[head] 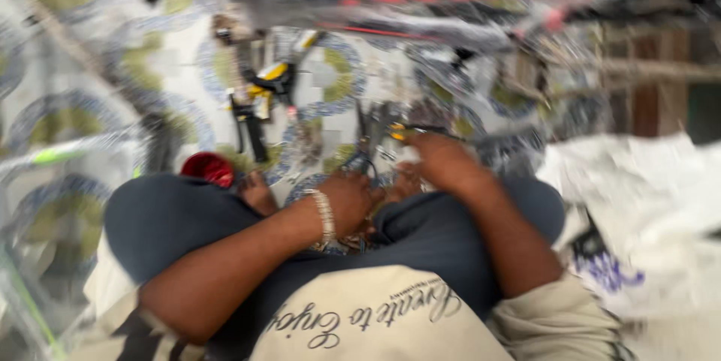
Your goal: The person assembles a bicycle by attaching the crankset to the frame and installing the saddle. They use a wrench to tighten the crank bolts and a screwdriver to secure the saddle rails to the seat post.
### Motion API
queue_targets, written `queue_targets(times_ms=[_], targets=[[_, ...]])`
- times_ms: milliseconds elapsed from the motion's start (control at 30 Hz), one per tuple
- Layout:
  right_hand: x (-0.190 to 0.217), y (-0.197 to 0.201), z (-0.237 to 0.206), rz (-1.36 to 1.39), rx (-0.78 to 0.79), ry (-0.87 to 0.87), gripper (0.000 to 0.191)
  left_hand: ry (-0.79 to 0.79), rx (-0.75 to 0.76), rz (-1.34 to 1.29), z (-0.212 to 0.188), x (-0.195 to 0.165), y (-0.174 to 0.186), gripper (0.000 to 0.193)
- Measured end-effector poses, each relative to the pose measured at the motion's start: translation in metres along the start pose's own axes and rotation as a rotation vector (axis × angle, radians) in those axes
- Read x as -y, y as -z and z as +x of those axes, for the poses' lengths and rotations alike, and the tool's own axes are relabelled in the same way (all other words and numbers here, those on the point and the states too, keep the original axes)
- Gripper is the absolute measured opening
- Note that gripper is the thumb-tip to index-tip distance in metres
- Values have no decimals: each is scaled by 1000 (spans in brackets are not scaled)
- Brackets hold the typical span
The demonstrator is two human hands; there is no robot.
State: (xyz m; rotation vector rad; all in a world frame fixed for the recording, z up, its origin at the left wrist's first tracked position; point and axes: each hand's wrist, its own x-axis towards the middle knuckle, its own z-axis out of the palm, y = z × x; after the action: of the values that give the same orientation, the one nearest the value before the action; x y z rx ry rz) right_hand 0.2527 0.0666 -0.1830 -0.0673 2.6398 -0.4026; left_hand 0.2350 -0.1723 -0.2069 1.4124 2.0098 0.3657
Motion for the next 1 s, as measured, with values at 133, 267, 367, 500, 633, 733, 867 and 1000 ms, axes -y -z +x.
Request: queue_targets(times_ms=[133, 267, 367, 500, 633, 733, 867, 1000], targets=[[34, -31, -19, 21, 97, -31, 58, 58, 102, 9, -5, -1, 13, 53], [47, -14, -18, 34, -178, 98, 54, 127, 242, 56, -1, 10, 17, 63], [58, 3, -13, 100, -235, 138, 54, 106, 188, 121, 7, 22, 9, 66], [75, 10, -18, 155, -173, 183, 46, 155, 119, 76, 21, 43, -4, 47], [77, 4, -26, 195, -190, 336, 42, -1, 96, 154, 52, 78, 2, 51], [61, 5, -42, 226, -125, 345, 36, 311, 125, -34, 90, 104, 29, 64], [40, 30, -30, 88, 94, 259, 36, 366, -195, -240, 165, 119, 81, 69], [30, 68, 83, 21, 122, 240, 36, 327, -549, -399, 236, 124, 124, 76]])
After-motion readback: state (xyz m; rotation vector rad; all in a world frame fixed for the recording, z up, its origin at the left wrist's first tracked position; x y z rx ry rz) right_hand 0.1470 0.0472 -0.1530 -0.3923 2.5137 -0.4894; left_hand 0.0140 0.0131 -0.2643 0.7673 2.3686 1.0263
